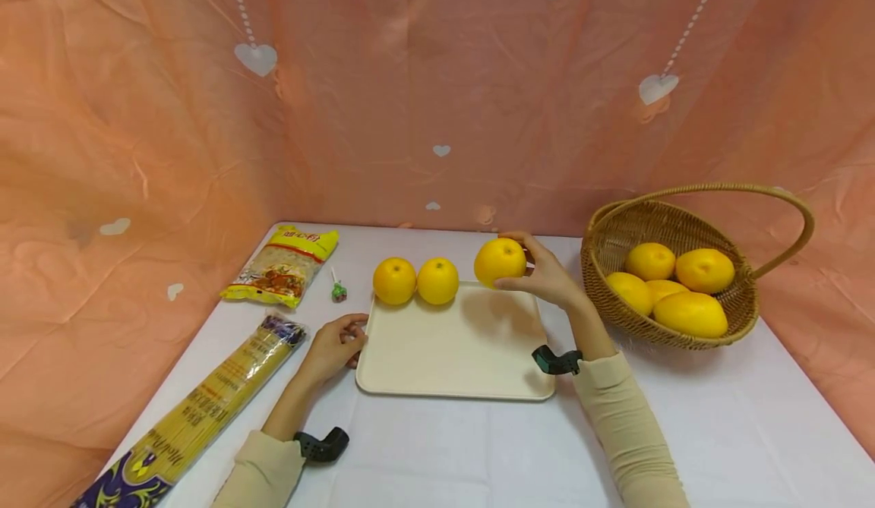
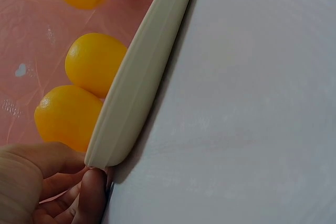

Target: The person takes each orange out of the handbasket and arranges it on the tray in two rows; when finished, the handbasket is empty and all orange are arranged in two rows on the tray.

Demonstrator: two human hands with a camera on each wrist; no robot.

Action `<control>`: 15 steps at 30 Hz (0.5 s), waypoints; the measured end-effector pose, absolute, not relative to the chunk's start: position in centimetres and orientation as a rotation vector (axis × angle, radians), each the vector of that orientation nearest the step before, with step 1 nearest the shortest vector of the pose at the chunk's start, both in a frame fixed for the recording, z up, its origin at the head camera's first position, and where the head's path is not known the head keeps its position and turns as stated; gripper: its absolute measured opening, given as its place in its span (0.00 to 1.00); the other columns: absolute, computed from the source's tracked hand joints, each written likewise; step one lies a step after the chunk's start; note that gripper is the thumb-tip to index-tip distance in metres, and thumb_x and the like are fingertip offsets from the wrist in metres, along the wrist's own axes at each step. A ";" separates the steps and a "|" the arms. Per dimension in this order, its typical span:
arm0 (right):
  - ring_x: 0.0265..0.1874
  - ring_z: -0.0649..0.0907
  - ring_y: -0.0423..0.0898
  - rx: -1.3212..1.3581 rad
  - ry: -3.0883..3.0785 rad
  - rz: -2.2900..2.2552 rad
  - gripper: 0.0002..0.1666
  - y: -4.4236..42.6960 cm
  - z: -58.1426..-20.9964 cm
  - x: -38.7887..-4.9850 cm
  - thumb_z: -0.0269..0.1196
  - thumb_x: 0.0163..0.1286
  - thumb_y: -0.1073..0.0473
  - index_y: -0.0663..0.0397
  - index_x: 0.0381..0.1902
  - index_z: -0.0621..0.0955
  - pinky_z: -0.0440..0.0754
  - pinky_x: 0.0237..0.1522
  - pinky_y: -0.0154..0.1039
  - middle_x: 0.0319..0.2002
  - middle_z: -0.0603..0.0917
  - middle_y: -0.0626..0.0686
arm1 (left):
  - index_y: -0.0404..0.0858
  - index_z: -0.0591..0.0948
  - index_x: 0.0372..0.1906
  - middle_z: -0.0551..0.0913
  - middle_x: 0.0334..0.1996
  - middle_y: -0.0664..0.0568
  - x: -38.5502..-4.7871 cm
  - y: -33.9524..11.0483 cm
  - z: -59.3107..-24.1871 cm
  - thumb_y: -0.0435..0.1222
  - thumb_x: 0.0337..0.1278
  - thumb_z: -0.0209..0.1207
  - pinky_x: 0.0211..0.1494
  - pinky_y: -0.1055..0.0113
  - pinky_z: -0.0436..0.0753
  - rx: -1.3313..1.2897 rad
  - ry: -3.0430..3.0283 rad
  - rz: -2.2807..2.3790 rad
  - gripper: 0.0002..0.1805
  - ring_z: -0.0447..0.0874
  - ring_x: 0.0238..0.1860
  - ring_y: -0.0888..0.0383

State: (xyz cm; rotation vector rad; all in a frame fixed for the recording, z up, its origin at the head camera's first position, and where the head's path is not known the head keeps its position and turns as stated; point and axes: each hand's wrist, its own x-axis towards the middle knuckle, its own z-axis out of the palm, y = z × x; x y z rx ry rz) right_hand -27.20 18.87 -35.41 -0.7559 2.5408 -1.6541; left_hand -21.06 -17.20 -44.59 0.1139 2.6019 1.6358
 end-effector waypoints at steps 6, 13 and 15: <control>0.52 0.74 0.57 -0.664 2.570 -1.690 0.44 18.0 -37.1 -27.4 0.72 0.50 0.63 0.55 0.64 0.65 0.76 0.52 0.52 0.61 0.68 0.57 | 0.29 0.73 0.57 0.76 0.32 0.45 -21.0 -17.2 -44.6 0.26 0.56 0.55 0.19 0.69 0.79 0.117 2.599 1.640 0.22 0.73 0.20 0.60; 0.52 0.74 0.56 -0.591 2.629 -1.646 0.45 17.4 -38.8 -28.2 0.74 0.49 0.58 0.51 0.64 0.66 0.74 0.54 0.53 0.61 0.70 0.55 | 0.29 0.73 0.57 0.76 0.32 0.45 -20.9 -17.1 -44.3 0.26 0.56 0.55 0.19 0.69 0.79 0.112 2.611 1.634 0.21 0.74 0.20 0.61; 0.52 0.75 0.56 -0.560 2.630 -1.627 0.45 17.1 -39.1 -28.2 0.74 0.48 0.57 0.49 0.64 0.67 0.75 0.54 0.53 0.61 0.70 0.55 | 0.29 0.73 0.57 0.76 0.32 0.44 -21.0 -17.1 -44.4 0.26 0.56 0.55 0.19 0.69 0.79 0.116 2.617 1.630 0.21 0.74 0.20 0.61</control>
